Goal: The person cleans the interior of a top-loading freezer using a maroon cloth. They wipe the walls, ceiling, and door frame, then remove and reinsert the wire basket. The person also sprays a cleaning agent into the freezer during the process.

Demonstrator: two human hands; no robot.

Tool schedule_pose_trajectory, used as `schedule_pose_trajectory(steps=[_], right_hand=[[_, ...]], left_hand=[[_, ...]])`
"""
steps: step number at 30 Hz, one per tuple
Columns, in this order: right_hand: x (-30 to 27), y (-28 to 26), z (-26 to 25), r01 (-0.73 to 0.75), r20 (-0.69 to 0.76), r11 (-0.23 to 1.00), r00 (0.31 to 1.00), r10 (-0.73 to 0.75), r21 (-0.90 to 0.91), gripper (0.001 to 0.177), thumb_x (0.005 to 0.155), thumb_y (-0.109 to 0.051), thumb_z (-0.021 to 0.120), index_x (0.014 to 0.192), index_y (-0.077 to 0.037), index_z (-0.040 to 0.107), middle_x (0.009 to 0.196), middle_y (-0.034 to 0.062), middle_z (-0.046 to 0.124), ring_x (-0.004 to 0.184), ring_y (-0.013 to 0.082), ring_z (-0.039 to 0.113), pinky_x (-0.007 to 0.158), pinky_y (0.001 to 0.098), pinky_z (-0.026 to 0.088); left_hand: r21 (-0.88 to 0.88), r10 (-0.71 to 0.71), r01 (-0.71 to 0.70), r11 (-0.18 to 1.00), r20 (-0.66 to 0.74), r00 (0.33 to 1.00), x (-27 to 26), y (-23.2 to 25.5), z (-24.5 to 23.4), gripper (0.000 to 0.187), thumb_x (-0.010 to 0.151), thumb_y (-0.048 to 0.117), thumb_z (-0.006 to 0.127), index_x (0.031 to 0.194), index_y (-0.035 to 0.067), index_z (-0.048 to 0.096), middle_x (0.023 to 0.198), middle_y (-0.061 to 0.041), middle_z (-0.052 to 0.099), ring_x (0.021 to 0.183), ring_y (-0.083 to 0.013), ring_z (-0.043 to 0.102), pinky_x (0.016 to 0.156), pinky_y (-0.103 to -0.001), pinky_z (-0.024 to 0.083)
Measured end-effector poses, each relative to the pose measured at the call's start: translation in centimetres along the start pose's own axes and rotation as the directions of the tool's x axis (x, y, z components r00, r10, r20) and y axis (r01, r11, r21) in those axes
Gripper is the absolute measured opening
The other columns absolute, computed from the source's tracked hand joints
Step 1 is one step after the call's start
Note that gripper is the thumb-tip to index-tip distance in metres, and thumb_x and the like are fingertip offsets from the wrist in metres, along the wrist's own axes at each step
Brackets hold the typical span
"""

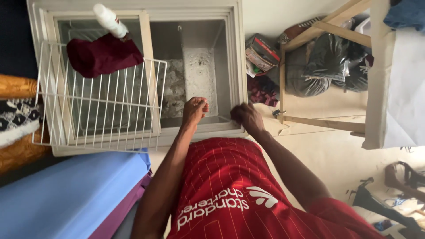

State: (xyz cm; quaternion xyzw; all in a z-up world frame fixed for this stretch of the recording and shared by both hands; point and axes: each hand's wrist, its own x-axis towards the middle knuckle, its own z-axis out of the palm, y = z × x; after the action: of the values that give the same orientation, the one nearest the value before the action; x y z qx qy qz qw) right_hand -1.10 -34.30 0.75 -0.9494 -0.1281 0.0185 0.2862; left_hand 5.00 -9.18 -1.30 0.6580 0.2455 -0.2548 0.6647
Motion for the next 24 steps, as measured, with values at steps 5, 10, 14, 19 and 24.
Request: schedule_pose_trajectory(steps=[5,10,14,19,24], right_hand=[[-4.8,3.4,1.9,-0.067,0.195,0.987,0.98,0.038,0.147,0.016,0.088,-0.021,0.075,0.102,-0.018,0.08,0.093,0.0021,0.075,0.085,0.0222,0.071,0.074,0.0344,0.06],[-4.7,9.8,-3.0,-0.701,0.78,0.551,0.611,0.136,0.453,0.028,0.08,-0.019,0.077,0.103,-0.004,0.08,0.081,0.0056,0.081,0.065,0.0175,0.073,0.057,0.0362,0.059],[-3.9,10.1,-3.1,-0.608,0.449,0.279,0.763,0.466,0.743,0.03,0.1,-0.015,0.07,0.12,0.006,0.064,0.102,0.0164,0.074,0.088,0.028,0.069,0.075,0.0432,0.055],[-0.3,5.7,-1.2,-0.276,0.399,-0.343,0.84,0.367,0.898,0.039,0.102,-0.007,0.048,0.141,-0.003,0.051,0.139,0.0149,0.06,0.125,0.0304,0.062,0.102,0.0478,0.059],[2.6,2.2,2.3,-0.408,0.5,-0.336,0.825,0.264,0.849,0.041,0.107,-0.024,0.05,0.139,0.002,0.056,0.126,0.0163,0.067,0.108,0.0295,0.068,0.089,0.0422,0.059]], left_hand=[[-0.071,0.0,0.001,0.997,0.026,1.0,-0.3,0.0,0.6,0.021,0.1,0.023,0.062,0.11,0.006,0.069,0.092,-0.003,0.073,0.078,-0.0105,0.069,0.064,-0.026,0.054],[-0.06,-0.012,0.016,0.998,0.071,0.997,-0.6,-0.5,1.6,0.022,0.1,0.024,0.061,0.111,0.007,0.069,0.093,-0.003,0.073,0.079,-0.0106,0.069,0.065,-0.026,0.055],[-0.03,0.016,-0.013,0.999,0.098,0.995,-0.3,-1.5,2.1,0.024,0.1,0.026,0.062,0.11,0.006,0.069,0.093,-0.003,0.073,0.08,-0.0115,0.07,0.065,-0.027,0.056],[0.034,-0.001,-0.002,0.999,0.105,0.995,-0.7,-0.7,3.4,0.029,0.098,0.031,0.064,0.111,0.006,0.07,0.094,-0.004,0.073,0.083,-0.0146,0.073,0.064,-0.029,0.056],[-0.032,-0.195,0.197,0.98,0.059,0.979,-2.4,3.4,4.2,0.042,0.097,0.045,0.062,0.126,0.016,0.062,0.107,0.003,0.062,0.096,-0.0157,0.066,0.069,-0.035,0.061]])
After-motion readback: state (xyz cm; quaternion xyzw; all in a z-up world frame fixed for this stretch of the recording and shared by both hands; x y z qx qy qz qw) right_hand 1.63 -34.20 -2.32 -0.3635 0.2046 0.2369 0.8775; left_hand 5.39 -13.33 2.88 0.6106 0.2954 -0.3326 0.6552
